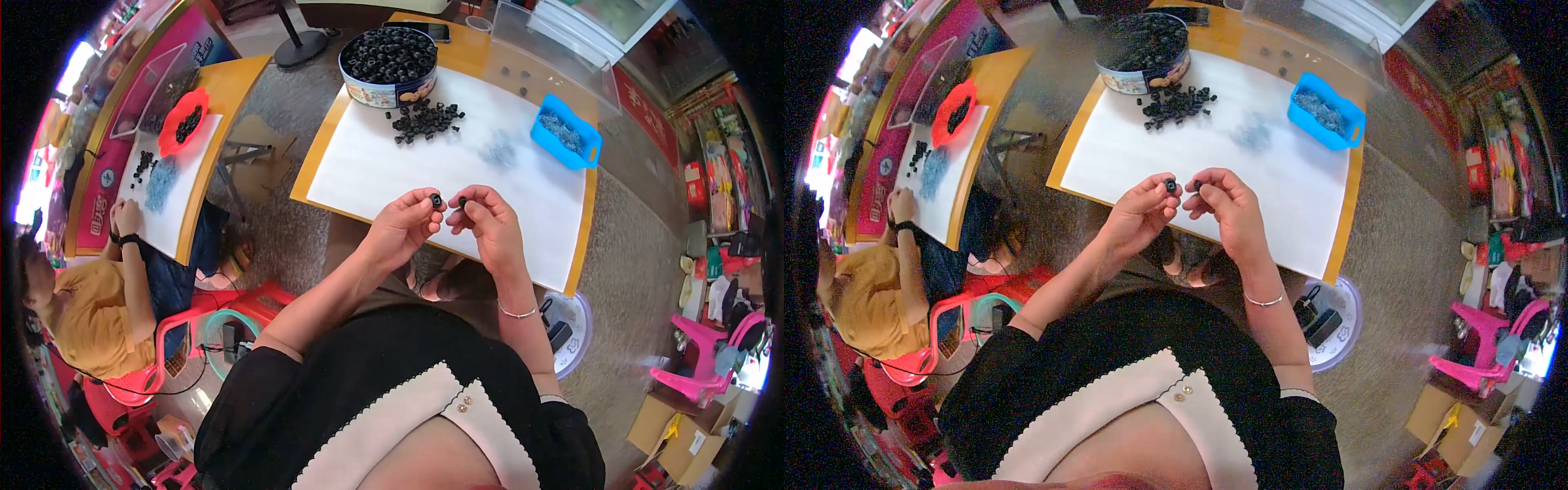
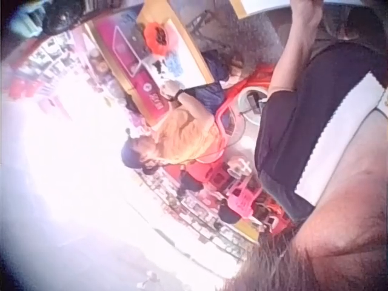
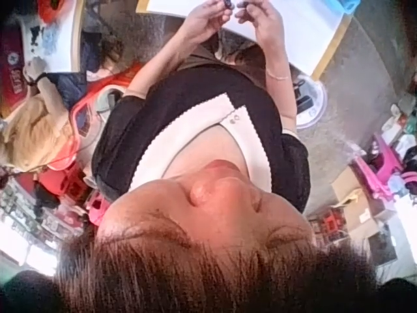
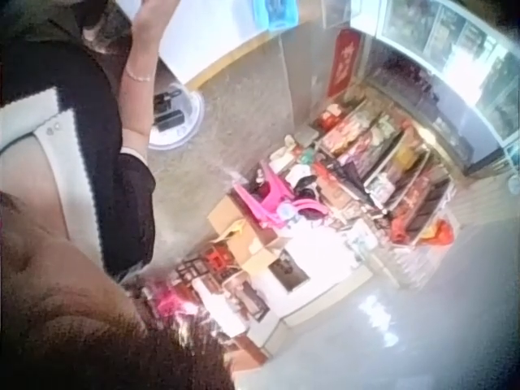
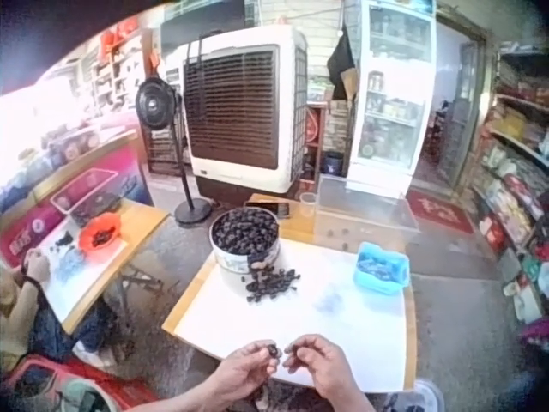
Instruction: The person pours small pins from a blue container onto the table and then inserts the pins into black rubber pieces by hand.
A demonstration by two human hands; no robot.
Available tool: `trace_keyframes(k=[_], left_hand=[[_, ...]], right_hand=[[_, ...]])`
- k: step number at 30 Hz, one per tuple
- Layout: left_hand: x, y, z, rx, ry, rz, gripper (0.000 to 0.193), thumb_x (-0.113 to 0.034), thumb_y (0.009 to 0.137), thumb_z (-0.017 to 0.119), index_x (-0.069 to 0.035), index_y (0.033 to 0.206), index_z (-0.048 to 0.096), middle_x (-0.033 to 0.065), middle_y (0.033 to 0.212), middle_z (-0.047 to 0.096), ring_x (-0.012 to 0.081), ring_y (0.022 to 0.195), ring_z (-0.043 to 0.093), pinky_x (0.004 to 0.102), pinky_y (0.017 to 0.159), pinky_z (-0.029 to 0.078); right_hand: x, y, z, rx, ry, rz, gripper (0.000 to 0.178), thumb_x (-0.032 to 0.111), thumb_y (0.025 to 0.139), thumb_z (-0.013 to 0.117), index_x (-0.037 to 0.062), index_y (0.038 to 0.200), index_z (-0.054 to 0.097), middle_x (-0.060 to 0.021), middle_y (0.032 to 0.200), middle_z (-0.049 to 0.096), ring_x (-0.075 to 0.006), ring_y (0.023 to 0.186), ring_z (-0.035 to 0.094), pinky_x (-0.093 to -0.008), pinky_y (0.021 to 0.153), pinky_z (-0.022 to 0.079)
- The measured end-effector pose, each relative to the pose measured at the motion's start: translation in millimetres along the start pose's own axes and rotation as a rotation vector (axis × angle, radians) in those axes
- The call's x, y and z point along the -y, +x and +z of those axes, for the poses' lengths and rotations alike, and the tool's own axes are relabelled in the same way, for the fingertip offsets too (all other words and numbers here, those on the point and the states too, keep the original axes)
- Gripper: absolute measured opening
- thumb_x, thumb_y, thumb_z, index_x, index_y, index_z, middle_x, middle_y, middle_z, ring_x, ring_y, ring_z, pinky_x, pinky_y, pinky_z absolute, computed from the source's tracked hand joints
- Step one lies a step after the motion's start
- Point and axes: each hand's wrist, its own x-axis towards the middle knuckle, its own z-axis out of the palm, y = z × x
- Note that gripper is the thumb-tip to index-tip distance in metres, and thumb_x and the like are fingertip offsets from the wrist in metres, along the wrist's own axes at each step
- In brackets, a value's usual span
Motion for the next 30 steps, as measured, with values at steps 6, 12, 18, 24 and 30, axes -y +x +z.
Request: trace_keyframes(k=[6, 12, 18, 24, 30], left_hand=[[5, 3, 14, 0.015, 0.069, -0.020, 0.020, -0.010, 0.091, 0.058, -0.001, 0.109, 0.057, 0.0073, 0.092, 0.062, 0.0124, 0.079, 0.060, 0.0241, 0.072, 0.051], [11, 6, 15, 0.042, 0.158, 0.023, 0.022, -0.008, 0.089, 0.060, 0.000, 0.108, 0.059, 0.0060, 0.090, 0.063, 0.0129, 0.078, 0.060, 0.0257, 0.071, 0.051], [9, 3, 21, 0.015, 0.322, 0.100, 0.021, -0.008, 0.088, 0.061, 0.001, 0.106, 0.060, 0.0051, 0.090, 0.063, 0.0123, 0.077, 0.060, 0.0257, 0.070, 0.051], [5, -2, 23, -0.028, 0.557, 0.157, 0.019, -0.008, 0.087, 0.063, 0.001, 0.104, 0.062, 0.0039, 0.087, 0.064, 0.0101, 0.074, 0.058, 0.0235, 0.069, 0.049], [2, -4, 21, -0.004, 0.648, 0.181, 0.019, -0.007, 0.087, 0.064, 0.001, 0.104, 0.063, 0.0029, 0.085, 0.064, 0.0089, 0.073, 0.058, 0.0214, 0.067, 0.048]], right_hand=[[14, -22, 10, -0.127, -0.321, -0.127, 0.014, 0.005, 0.090, 0.054, -0.0023, 0.101, 0.059, -0.0074, 0.086, 0.063, -0.0119, 0.072, 0.059, -0.0245, 0.067, 0.049], [13, -29, 15, -0.166, -0.497, -0.233, 0.011, 0.005, 0.090, 0.055, -0.0003, 0.098, 0.060, -0.0038, 0.082, 0.064, -0.0077, 0.071, 0.058, -0.0220, 0.065, 0.049], [12, -30, 14, -0.175, -0.598, -0.277, 0.010, 0.005, 0.090, 0.055, 0.0004, 0.098, 0.060, -0.0047, 0.081, 0.064, -0.0090, 0.070, 0.058, -0.0226, 0.066, 0.049], [9, -30, 14, -0.155, -0.783, -0.361, 0.010, 0.002, 0.087, 0.057, 0.0020, 0.097, 0.061, -0.0079, 0.082, 0.063, -0.0140, 0.074, 0.060, -0.0254, 0.066, 0.049], [6, -31, 16, -0.106, -0.915, -0.516, 0.010, 0.000, 0.085, 0.060, 0.0025, 0.094, 0.060, -0.0107, 0.085, 0.061, -0.0201, 0.076, 0.062, -0.0283, 0.067, 0.050]])
